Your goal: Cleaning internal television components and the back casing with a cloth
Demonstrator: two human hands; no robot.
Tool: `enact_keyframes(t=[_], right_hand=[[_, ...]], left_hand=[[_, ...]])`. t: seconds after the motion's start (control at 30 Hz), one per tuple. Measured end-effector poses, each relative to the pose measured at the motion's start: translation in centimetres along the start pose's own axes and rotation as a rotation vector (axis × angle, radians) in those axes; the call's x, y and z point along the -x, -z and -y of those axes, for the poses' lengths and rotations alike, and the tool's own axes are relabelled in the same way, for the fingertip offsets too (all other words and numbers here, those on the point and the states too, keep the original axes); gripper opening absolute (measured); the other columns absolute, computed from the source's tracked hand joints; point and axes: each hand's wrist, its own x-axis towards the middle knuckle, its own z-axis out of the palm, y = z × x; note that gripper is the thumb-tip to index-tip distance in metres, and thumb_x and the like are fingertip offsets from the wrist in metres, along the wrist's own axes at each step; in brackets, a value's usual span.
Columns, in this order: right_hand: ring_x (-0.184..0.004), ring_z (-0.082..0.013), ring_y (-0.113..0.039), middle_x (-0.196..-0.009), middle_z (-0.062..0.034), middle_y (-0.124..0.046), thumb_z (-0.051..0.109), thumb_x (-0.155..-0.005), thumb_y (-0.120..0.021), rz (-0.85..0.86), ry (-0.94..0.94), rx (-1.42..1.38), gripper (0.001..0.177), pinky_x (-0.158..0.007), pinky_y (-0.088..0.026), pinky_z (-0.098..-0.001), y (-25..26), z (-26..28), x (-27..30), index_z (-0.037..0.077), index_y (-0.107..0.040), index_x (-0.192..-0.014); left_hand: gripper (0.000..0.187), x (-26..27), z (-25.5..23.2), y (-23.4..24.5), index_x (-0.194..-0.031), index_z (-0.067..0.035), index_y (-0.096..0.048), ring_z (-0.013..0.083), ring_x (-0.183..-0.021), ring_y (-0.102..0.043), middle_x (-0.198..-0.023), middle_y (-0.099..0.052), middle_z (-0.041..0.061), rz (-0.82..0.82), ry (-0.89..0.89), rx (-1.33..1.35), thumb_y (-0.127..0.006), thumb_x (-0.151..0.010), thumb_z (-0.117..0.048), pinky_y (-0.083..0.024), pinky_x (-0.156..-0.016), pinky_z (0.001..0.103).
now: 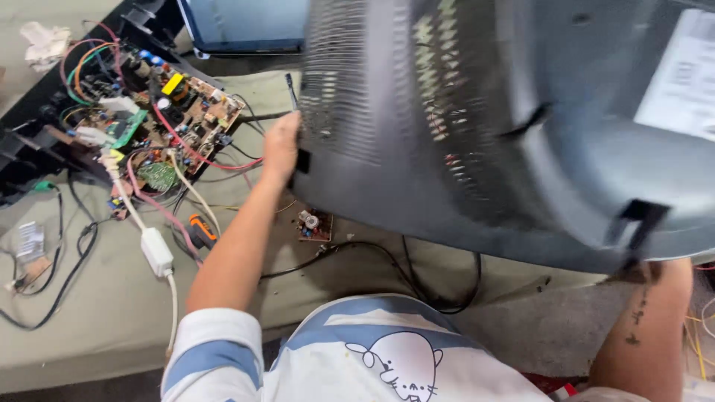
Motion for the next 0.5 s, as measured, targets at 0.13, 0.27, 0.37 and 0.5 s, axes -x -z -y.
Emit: enact_keyframes(t=[0.13,0.27,0.37,0.5], right_hand=[[-0.049,0.0028,-0.036,-0.073,0.012,-0.056,0.062,-0.103,-0.061,-0.003,-0.009,-0.043,0.041,-0.043,-0.023,-0.0157,-11.1,-0.5,8.7,0.022,-0.069,-0.107],[-0.047,0.002,-0.036,-0.07,0.0105,-0.057,0.062,-0.1,-0.064,0.013,-0.005,-0.084,0.043,-0.041,-0.023,-0.0164,-19.7,-2.8,11.2,0.02,-0.071,-0.104],[-0.045,0.0014,-0.036,-0.068,0.0093,-0.058,0.062,-0.098,-0.066,0.02,0.003,-0.134,0.044,-0.04,-0.023,-0.0169,-23.2,-6.4,6.4,0.018,-0.072,-0.101],[-0.044,0.002,-0.038,-0.062,0.0116,-0.046,0.047,-0.11,-0.057,0.141,0.008,-0.334,0.036,-0.035,-0.031,-0.0101,-25.4,-10.7,0.8,0.022,-0.054,-0.085]], left_hand=[[0.041,1.9,4.7,10.2,-0.139,0.008,-0.06,0.043,-0.132,-0.054,-0.134,-0.061,0.033,-0.024,-0.219,-0.374,-0.041,-0.112,-0.016,-0.035,-0.117,0.052],[0.068,5.6,0.8,16.4,-0.138,0.0,-0.061,0.0393,-0.132,-0.055,-0.133,-0.063,0.027,-0.219,0.222,0.105,-0.055,-0.108,-0.06,-0.038,-0.116,0.053],[0.072,7.2,-1.0,18.6,-0.138,0.002,-0.059,0.0185,-0.122,-0.06,-0.137,-0.065,0.013,-0.291,0.272,0.057,-0.043,-0.1,-0.056,-0.044,-0.105,0.027],[0.067,6.9,-0.2,21.1,-0.129,0.003,-0.065,0.015,-0.113,-0.064,-0.128,-0.07,0.011,-0.328,0.277,0.044,-0.044,-0.101,-0.053,-0.046,-0.1,0.024]])
